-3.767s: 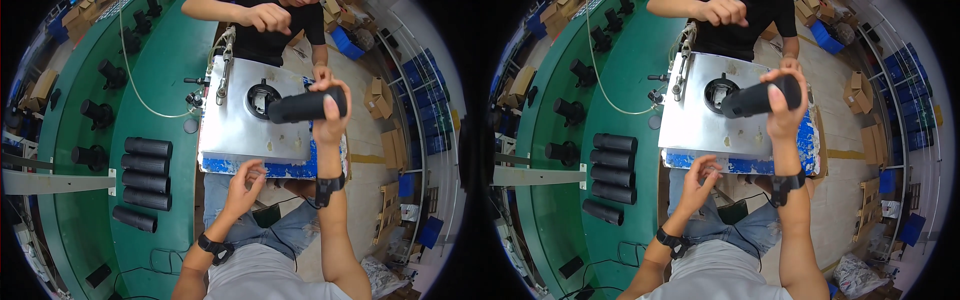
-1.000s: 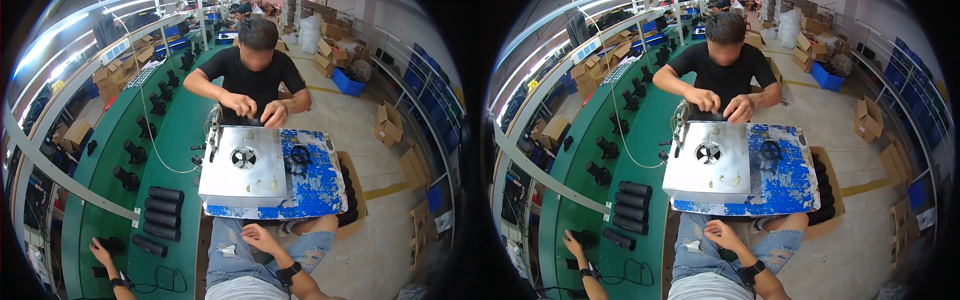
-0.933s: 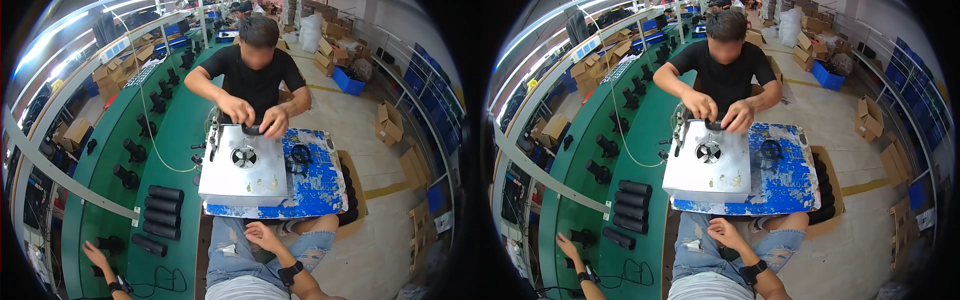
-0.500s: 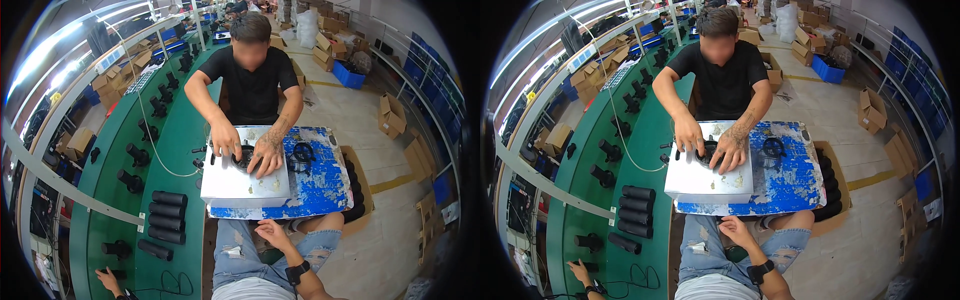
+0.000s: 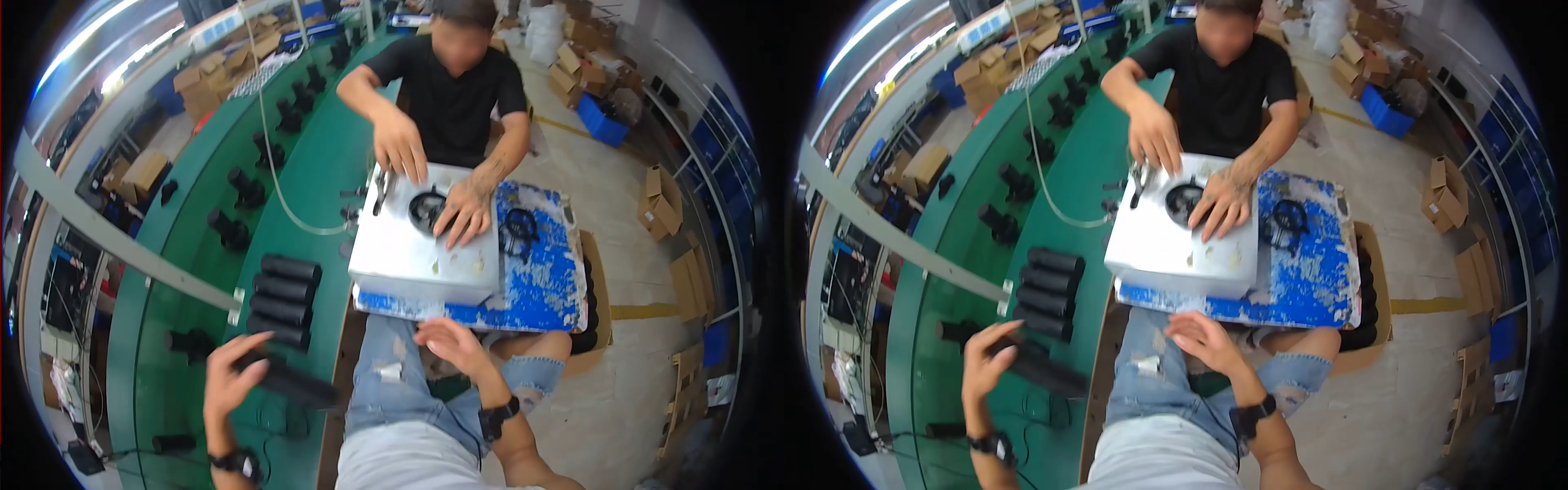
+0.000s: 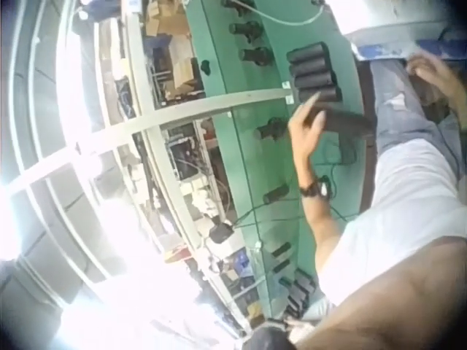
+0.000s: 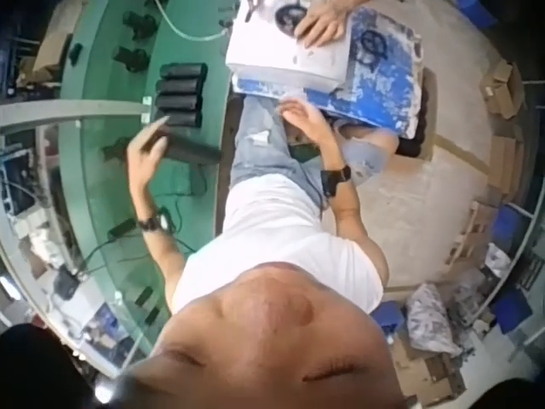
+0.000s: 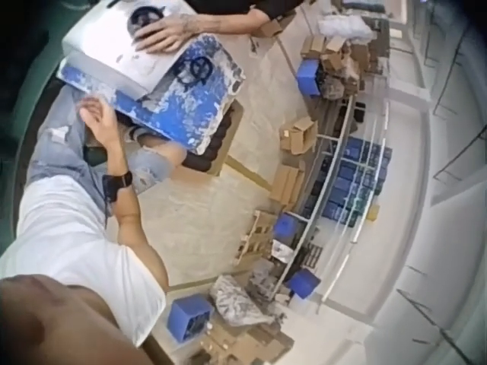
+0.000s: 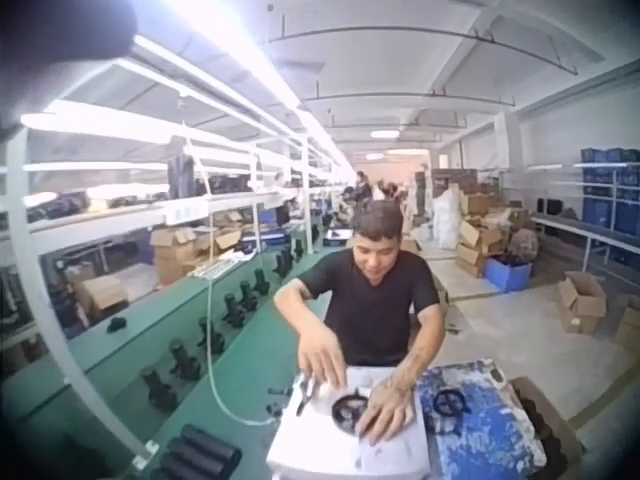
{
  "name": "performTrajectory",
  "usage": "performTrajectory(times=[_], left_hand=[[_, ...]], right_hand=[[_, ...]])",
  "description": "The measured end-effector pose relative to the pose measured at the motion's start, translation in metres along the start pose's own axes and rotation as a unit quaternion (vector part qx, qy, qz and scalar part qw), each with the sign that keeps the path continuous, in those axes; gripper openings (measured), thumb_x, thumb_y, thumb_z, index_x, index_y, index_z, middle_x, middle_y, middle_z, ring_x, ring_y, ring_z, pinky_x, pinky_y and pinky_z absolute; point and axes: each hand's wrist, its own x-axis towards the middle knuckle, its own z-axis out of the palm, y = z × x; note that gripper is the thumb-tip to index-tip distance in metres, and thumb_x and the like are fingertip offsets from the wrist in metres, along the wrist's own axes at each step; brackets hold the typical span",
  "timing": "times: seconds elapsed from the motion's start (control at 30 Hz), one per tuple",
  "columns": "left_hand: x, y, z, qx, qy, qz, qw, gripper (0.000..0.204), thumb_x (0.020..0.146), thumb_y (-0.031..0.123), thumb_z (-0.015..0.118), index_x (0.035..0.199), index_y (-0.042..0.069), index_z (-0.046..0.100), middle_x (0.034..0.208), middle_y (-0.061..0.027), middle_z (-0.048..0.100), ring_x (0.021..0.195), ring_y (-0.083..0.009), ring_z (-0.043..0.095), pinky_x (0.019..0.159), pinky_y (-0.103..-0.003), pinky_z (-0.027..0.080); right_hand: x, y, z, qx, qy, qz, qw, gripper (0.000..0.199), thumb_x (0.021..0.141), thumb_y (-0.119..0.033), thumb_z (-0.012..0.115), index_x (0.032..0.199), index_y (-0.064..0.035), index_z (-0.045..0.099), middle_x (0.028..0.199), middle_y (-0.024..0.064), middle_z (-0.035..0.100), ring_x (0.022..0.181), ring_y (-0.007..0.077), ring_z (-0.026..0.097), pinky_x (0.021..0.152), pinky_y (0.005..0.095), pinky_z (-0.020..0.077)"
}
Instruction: The person picks up a microphone and a shock mount, fits the microphone into the mount, and places the assembly into a machine. After the machine cycle, the person removes the assembly, detaches the mount, and places the microphone back onto the green table.
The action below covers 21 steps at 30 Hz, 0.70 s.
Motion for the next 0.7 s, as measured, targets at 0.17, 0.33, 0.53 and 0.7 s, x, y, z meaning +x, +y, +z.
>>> performTrajectory(times=[0.17,0.33,0.53,0.7], left_hand=[[0.109,0.056,0.094,-0.193,-0.219,0.258,0.921,0.044,0.084,0.028,0.059,0.116,-0.002,0.062,0.117,-0.0188,0.058,0.105,-0.0291,0.057,0.09,-0.038,0.044],[0.114,0.065,0.15,-0.378,-0.041,0.169,0.909,0.052,0.089,0.01,0.058,0.136,0.0,0.041,0.128,-0.0147,0.052,0.105,-0.0202,0.056,0.089,-0.031,0.044],[0.069,0.024,0.2,-0.431,-0.198,0.039,0.88,0.062,0.084,0.014,0.068,0.137,0.004,0.037,0.125,-0.0122,0.053,0.105,-0.0187,0.055,0.089,-0.032,0.044],[0.062,0.036,0.232,-0.376,-0.169,0.08,0.907,0.067,0.081,0.017,0.07,0.137,0.003,0.036,0.124,-0.0128,0.053,0.107,-0.0152,0.054,0.09,-0.031,0.044]], right_hand=[[0.036,-0.017,0.024,0.141,-0.208,0.012,0.968,0.082,0.087,-0.061,0.053,0.134,0.0044,0.039,0.118,0.0196,0.058,0.105,0.0261,0.061,0.088,0.0341,0.0487],[0.038,-0.053,0.026,0.253,-0.066,-0.168,0.95,0.079,0.086,-0.063,0.049,0.129,0.0026,0.038,0.088,0.0145,0.056,0.067,0.0215,0.058,0.061,0.0301,0.0488],[0.032,-0.042,0.009,0.374,0.08,-0.259,0.887,0.068,0.088,-0.055,0.052,0.131,-0.004,0.037,0.104,0.012,0.05,0.095,0.0231,0.052,0.085,0.037,0.0452],[0.022,-0.024,0.004,0.376,0.123,-0.265,0.88,0.066,0.089,-0.056,0.049,0.131,-0.0053,0.04,0.11,0.0116,0.05,0.099,0.0251,0.051,0.09,0.0392,0.0441]])
